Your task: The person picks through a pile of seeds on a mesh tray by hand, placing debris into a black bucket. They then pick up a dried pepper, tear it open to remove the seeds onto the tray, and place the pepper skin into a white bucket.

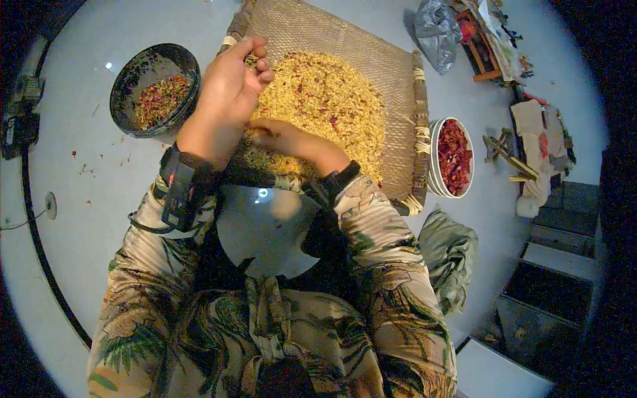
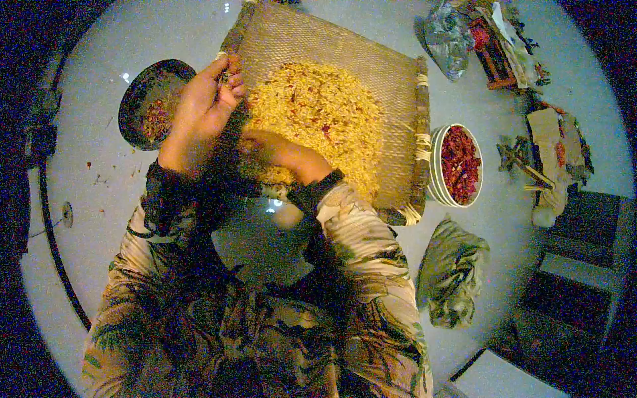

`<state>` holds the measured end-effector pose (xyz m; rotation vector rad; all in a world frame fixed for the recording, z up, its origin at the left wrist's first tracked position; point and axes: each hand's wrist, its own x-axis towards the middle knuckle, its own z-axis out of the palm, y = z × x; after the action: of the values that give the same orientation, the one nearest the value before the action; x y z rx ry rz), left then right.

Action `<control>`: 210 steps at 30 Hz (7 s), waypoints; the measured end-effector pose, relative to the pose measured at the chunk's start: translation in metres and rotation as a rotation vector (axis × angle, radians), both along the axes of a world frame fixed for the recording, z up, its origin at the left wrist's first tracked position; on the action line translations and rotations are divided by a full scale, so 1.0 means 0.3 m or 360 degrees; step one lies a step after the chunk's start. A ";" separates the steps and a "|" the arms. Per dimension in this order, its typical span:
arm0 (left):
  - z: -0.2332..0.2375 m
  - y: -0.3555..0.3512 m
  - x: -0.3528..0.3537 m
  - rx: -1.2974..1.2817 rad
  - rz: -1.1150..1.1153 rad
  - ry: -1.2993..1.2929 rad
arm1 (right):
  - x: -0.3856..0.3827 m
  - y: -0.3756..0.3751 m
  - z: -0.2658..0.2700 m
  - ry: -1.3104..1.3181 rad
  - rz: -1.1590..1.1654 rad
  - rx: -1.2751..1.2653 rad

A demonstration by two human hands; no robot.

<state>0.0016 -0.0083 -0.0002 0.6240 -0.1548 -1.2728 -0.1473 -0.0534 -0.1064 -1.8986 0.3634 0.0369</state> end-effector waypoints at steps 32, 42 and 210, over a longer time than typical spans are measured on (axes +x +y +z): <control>-0.005 -0.002 0.011 -0.0115 -0.0055 0.0033 | -0.158 -0.067 0.003 -0.0078 -0.0320 -0.0737; 0.014 0.000 -0.004 -0.0030 -0.0030 0.0001 | -0.213 -0.072 0.059 0.0689 0.0367 0.0036; 0.051 0.078 -0.075 -0.0002 -0.0041 -0.0242 | -0.299 -0.183 0.186 -0.0081 -0.1223 -0.0792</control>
<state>-0.0208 0.0152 0.0150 0.7198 -0.2897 -1.2499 -0.2370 -0.1082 -0.0505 -2.1086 1.1231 -0.6646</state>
